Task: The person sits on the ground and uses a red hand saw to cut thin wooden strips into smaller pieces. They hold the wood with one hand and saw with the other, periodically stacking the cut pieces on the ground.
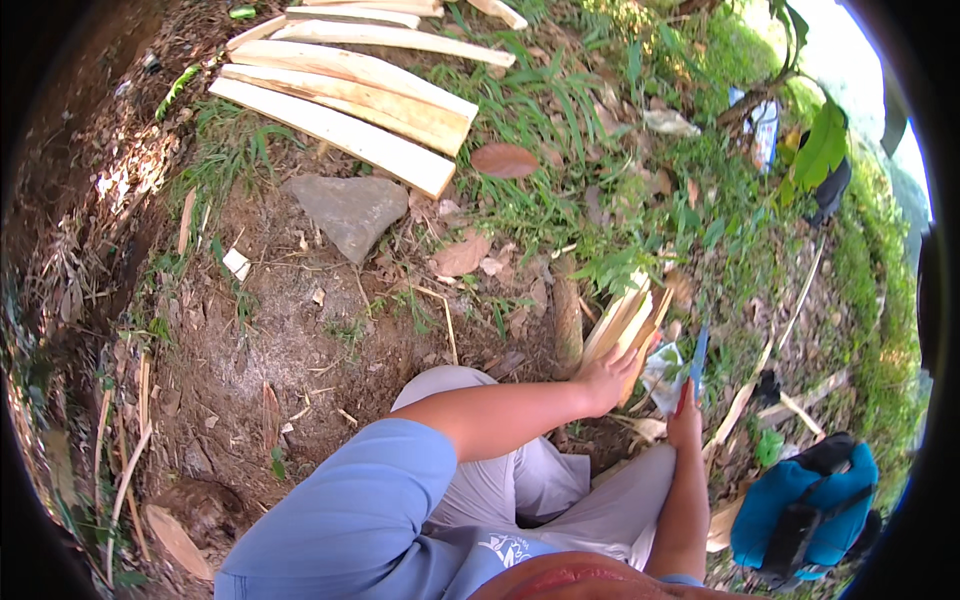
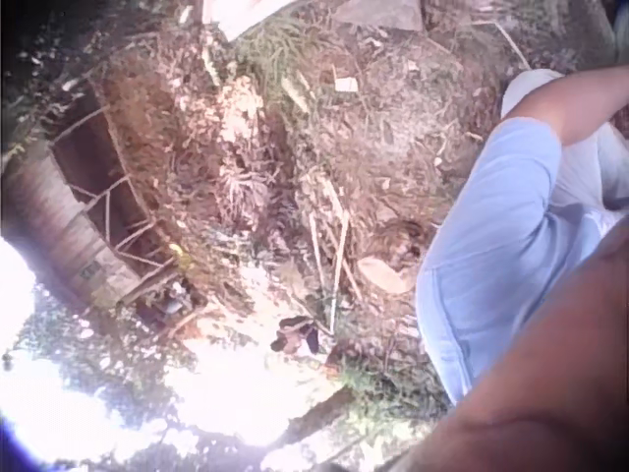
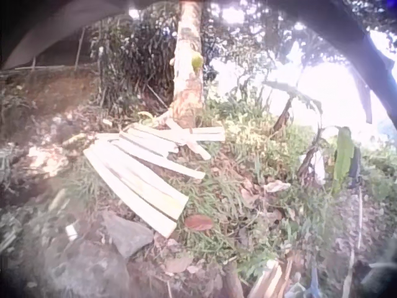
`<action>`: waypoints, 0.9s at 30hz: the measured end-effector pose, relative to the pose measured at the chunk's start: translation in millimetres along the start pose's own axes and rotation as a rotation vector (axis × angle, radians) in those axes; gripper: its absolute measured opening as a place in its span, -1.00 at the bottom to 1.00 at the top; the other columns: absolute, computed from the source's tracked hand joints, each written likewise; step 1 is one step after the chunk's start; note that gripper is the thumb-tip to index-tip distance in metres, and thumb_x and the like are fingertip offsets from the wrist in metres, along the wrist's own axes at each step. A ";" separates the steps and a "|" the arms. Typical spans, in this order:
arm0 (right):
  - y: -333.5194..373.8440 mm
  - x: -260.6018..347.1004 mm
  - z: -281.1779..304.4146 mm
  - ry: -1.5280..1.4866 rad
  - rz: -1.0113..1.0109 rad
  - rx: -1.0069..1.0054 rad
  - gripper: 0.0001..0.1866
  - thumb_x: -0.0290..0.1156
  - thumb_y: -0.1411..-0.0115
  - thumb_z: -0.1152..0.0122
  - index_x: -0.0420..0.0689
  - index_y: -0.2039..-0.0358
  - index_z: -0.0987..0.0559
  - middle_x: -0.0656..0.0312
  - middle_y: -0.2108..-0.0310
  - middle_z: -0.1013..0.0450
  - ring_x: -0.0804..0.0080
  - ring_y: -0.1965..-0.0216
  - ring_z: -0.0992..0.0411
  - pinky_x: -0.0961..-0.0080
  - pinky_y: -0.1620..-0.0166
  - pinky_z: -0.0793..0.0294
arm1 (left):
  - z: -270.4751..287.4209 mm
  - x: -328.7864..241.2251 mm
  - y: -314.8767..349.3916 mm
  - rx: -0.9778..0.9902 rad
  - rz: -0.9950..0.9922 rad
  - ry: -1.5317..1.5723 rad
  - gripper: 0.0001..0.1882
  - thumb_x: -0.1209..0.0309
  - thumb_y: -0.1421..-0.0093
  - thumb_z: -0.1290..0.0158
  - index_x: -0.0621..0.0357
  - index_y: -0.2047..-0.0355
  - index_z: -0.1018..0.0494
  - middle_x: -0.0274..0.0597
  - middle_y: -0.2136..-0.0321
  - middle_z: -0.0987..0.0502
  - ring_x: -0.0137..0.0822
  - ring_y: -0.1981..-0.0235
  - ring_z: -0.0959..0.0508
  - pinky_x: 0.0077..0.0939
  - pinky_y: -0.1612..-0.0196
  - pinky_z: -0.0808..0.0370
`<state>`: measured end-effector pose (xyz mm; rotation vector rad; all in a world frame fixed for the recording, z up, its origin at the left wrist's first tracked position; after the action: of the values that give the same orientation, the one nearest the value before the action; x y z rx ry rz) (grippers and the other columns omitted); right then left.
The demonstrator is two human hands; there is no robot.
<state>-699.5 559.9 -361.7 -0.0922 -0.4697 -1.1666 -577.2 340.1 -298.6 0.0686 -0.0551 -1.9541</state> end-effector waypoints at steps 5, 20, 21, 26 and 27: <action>-0.3 11.2 12.0 -0.009 -0.005 0.001 0.13 -0.60 -0.14 -0.33 0.02 -0.65 0.04 -0.31 -0.26 -0.49 -0.28 -0.20 -0.53 -0.04 -0.26 -0.53 | 83.6 15.8 9.9 -0.135 0.062 0.188 -0.61 0.23 -0.14 -0.29 0.34 0.19 -0.75 0.22 -0.15 -0.61 0.21 -0.40 -0.39 0.03 -0.39 -0.34; 4.2 20.3 20.4 -0.070 0.069 -0.052 -0.15 -0.68 -0.36 -0.15 -0.08 -0.61 -0.11 -0.13 -0.47 -0.33 -0.11 -0.44 -0.36 0.09 -0.41 -0.38 | 260.9 99.4 661.5 -0.256 1.295 0.115 -0.52 0.26 -0.33 -0.27 0.20 -0.19 -0.55 0.04 -0.33 -0.44 0.12 -0.39 -0.41 0.06 -0.42 -0.31; 1.8 9.3 20.5 -0.039 0.122 -0.100 -0.14 -0.66 -0.36 -0.15 -0.02 -0.62 -0.11 -0.14 -0.47 -0.33 -0.15 -0.42 -0.37 0.04 -0.38 -0.40 | 271.7 80.8 708.1 -0.291 1.445 0.051 -0.50 0.26 -0.33 -0.26 0.20 -0.22 -0.55 0.05 -0.32 -0.47 0.11 -0.37 -0.44 0.07 -0.41 -0.32; -2.3 24.2 18.4 0.063 0.165 -0.071 -0.26 -0.61 -0.41 -0.10 -0.15 -0.57 -0.19 -0.16 -0.45 -0.34 -0.15 -0.42 -0.38 0.09 -0.39 -0.40 | 224.8 -45.1 875.9 -0.289 2.033 -0.229 -0.44 0.05 -0.32 -0.26 0.17 -0.18 -0.62 0.06 -0.24 -0.58 0.05 -0.34 -0.48 0.06 -0.44 -0.26; -2.5 30.6 20.4 0.096 0.173 -0.057 -0.29 -0.59 -0.43 -0.09 -0.20 -0.56 -0.20 -0.18 -0.44 -0.36 -0.15 -0.42 -0.38 0.11 -0.40 -0.40 | 216.4 -50.2 879.0 -0.323 2.013 -0.164 -0.47 0.05 -0.31 -0.27 0.15 -0.14 -0.64 0.02 -0.21 -0.60 0.01 -0.32 -0.49 0.04 -0.44 -0.24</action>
<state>-698.6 538.8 -331.5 -0.1232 -0.3367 -1.0095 238.0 58.6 -19.1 -0.2739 0.0744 0.0646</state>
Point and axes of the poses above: each hand's wrist, its own y-axis away from the middle knuckle, its own z-axis out of the back of the hand, x = y × z, the point moved 10 cm from there along -y, towards the middle knuckle
